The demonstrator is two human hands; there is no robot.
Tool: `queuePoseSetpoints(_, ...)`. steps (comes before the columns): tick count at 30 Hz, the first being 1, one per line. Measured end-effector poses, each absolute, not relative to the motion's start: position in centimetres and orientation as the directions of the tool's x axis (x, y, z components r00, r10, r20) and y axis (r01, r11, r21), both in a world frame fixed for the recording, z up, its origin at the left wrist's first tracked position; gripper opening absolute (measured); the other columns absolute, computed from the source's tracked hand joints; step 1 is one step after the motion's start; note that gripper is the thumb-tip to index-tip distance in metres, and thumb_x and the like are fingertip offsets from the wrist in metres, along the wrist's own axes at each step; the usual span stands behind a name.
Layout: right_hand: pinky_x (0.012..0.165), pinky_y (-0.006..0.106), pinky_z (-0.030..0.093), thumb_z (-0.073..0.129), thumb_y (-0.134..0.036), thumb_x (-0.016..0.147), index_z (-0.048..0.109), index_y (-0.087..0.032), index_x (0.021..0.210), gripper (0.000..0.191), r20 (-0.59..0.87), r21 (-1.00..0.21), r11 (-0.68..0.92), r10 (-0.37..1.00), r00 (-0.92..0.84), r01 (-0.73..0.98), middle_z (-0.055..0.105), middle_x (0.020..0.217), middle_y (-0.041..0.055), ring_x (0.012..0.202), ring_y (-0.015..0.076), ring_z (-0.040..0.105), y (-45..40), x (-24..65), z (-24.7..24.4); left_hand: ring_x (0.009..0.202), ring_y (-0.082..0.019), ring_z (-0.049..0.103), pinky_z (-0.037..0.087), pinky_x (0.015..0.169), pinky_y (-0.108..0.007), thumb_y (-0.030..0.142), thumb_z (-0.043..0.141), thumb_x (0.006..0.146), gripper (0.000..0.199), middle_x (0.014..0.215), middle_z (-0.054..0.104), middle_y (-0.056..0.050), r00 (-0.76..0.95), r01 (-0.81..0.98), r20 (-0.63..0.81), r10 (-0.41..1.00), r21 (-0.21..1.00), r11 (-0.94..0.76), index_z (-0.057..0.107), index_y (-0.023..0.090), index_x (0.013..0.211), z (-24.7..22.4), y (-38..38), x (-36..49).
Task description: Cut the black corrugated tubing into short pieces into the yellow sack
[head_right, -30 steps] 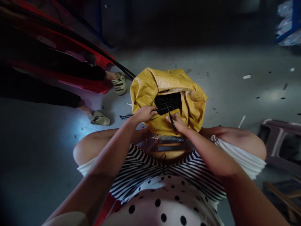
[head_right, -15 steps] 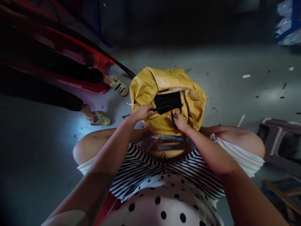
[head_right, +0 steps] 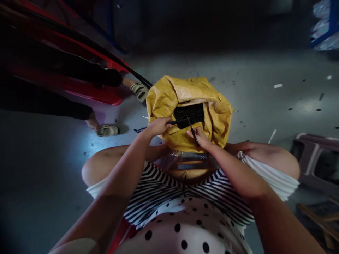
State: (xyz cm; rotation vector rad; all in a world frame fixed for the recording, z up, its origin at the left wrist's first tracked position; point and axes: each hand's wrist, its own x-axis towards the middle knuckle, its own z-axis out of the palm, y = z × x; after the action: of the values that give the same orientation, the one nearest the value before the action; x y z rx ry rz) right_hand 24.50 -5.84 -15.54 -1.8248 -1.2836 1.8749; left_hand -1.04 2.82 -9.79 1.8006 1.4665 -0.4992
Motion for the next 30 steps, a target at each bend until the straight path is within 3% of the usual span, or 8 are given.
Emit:
queuePoseSetpoints(11,0.078,0.036,0.052,0.062,-0.073,0.088,0.051,-0.025,0.104,0.052,-0.706,-0.683,-0.584,0.681,-0.194,0.438,0.062,0.093,0.0013,0.088,0.022,0.063,-5.68,24.41,-15.35,0.118,-0.025,0.07,0.052,0.096,-0.029,0.03,0.056,0.101,0.036,0.13,0.076,-0.009,0.285,0.949,-0.718,0.634,0.304,-0.083,0.07,0.024,0.134,-9.78,2.66,-0.31)
queuePoseSetpoints(20,0.066,0.033,0.045,0.062,-0.081,0.082,0.045,-0.027,0.093,0.058,-0.688,-0.701,-0.582,0.704,-0.176,0.413,0.055,0.08,-0.0013,0.075,0.0199,0.056,-5.76,23.99,-15.32,0.122,-0.026,0.069,0.052,0.097,-0.031,0.029,0.055,0.101,0.04,0.134,0.074,-0.01,0.323,0.941,-0.721,0.612,0.315,-0.126,0.067,0.023,0.139,-10.12,2.23,0.03)
queuePoseSetpoints(30,0.061,0.031,0.04,0.062,-0.08,0.082,0.043,-0.026,0.082,0.057,-0.593,-0.758,-0.478,0.789,-0.163,0.444,0.048,0.067,-0.0036,0.066,0.0177,0.05,-5.48,24.16,-14.81,0.111,-0.025,0.071,0.052,0.095,-0.031,0.023,0.06,0.096,0.029,0.119,0.078,-0.009,0.314,0.937,-0.705,0.636,0.339,-0.086,0.074,0.022,0.121,-10.57,2.56,-0.95)
